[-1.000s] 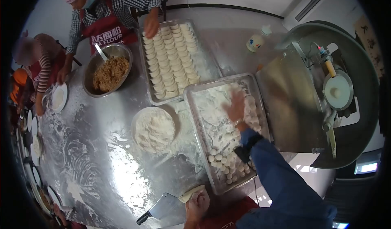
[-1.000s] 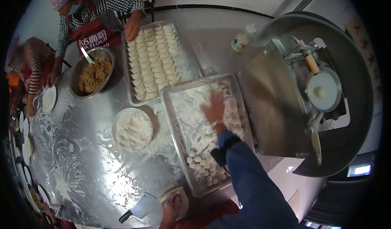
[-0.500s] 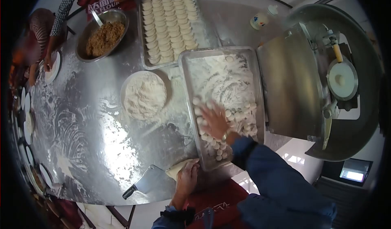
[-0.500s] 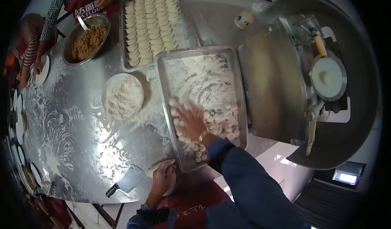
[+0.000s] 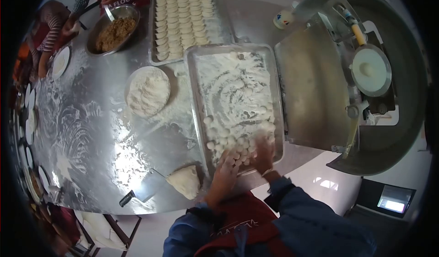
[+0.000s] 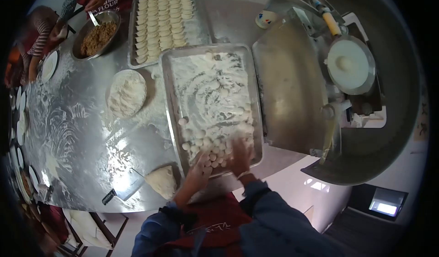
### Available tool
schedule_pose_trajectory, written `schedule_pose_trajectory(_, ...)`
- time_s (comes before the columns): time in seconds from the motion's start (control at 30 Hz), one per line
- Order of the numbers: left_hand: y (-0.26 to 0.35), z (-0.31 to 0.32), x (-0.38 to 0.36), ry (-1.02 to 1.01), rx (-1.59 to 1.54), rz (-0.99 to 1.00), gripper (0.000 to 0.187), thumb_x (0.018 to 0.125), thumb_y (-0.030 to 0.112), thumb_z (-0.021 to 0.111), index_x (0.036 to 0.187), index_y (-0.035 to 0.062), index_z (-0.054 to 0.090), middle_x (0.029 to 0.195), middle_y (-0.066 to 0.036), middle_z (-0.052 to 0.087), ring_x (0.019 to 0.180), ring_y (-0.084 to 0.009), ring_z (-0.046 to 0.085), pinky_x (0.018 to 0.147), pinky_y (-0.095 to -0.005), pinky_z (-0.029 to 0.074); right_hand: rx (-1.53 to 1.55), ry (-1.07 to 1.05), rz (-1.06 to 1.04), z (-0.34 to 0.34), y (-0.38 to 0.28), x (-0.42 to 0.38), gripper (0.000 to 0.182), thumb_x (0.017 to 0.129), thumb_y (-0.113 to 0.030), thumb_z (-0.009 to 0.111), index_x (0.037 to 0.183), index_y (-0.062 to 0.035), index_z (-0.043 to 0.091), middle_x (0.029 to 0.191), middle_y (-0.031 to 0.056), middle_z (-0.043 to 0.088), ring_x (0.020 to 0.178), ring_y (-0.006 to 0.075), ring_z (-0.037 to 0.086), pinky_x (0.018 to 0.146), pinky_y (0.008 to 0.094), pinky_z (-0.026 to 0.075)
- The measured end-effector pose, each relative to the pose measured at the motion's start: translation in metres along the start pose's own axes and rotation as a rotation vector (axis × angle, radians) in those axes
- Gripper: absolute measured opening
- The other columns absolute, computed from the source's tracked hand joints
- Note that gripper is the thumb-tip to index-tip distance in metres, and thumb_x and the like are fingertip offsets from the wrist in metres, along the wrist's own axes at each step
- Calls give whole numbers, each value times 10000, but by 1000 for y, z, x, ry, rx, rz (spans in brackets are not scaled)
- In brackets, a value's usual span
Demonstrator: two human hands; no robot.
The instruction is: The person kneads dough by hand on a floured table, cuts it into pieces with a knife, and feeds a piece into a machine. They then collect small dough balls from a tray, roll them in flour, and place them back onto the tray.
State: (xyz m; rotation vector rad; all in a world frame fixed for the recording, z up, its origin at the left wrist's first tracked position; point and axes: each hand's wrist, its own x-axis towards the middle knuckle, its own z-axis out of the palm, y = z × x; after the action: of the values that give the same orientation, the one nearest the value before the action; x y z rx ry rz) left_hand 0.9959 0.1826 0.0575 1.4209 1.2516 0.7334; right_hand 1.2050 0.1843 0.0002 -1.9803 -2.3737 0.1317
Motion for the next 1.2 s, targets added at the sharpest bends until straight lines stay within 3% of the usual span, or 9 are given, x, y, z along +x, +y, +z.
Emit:
schedule_pose_trajectory(0.23,-12,8,52,348,467,-116,439,850,199,525,1254,35,469,1298,-269,413,1183,-408,417,1003,-427,342,447,-3,523,-13,1,25,720,728,-178,668,1373,-134,351,1348,182,401,1232,351,359,1037,422,289)
schedule_pose_trajectory(0.4,-9,22,36,79,141,0,414,808,159,537,1196,16,522,1299,-236,431,1183,-403,418,1005,-427,338,625,-89,141,-21,8,17,536,717,-180,670,1220,-76,515,1209,159,533,1182,369,410,999,425,343)
schedule_pose_trajectory(0.5,15,2,-8,270,138,-175,425,822,167,534,1221,23,504,1305,-238,426,1165,-407,436,976,-427,367,777,89,304,-20,57,-11,529,718,-172,657,1213,-59,510,1202,186,525,1129,375,462,982,407,366)
schedule_pose_trajectory(0.7,-33,35,-20,390,119,-400,474,834,166,522,1281,29,446,1180,-255,493,999,-389,535,882,-406,430,495,-257,564,-23,43,-15,520,718,-72,628,1222,-42,501,1117,197,545,1035,315,530,907,383,424)
schedule_pose_trajectory(0.9,-22,30,40,154,-847,-598,514,900,398,438,1344,148,367,1222,-97,490,1022,-233,528,793,-509,477,1406,-100,483,33,38,5,585,734,132,477,1289,-54,446,1175,66,497,1034,190,514,910,297,427)
schedule_pose_trajectory(1.03,-31,26,81,-41,-1062,-678,630,859,382,543,1360,69,325,1298,-140,439,1224,-306,419,951,-507,399,1306,-126,194,65,61,30,613,735,21,551,1318,-97,403,1395,64,298,1189,214,411,950,351,423)
schedule_pose_trajectory(1.1,-117,59,98,-135,230,381,806,745,319,685,1369,-8,293,1373,-207,361,1290,-363,330,1065,-451,277,1762,-257,1126,0,25,70,533,779,-123,567,1291,-94,424,1440,53,183,1238,211,346,983,417,393)
schedule_pose_trajectory(1.13,-135,80,100,-94,346,466,928,639,266,761,1369,-48,281,1406,-253,298,1321,-392,261,1106,-442,176,1781,-200,1011,40,37,74,430,829,-248,510,1235,-109,474,1318,70,357,1144,222,443,928,430,426)
schedule_pose_trajectory(1.2,-112,88,108,-168,250,176,631,803,169,552,1379,77,310,1341,-252,374,1199,-426,402,919,-479,390,1770,-101,846,67,37,77,383,883,-375,450,1164,-130,537,1120,79,572,1001,234,566,851,431,468)
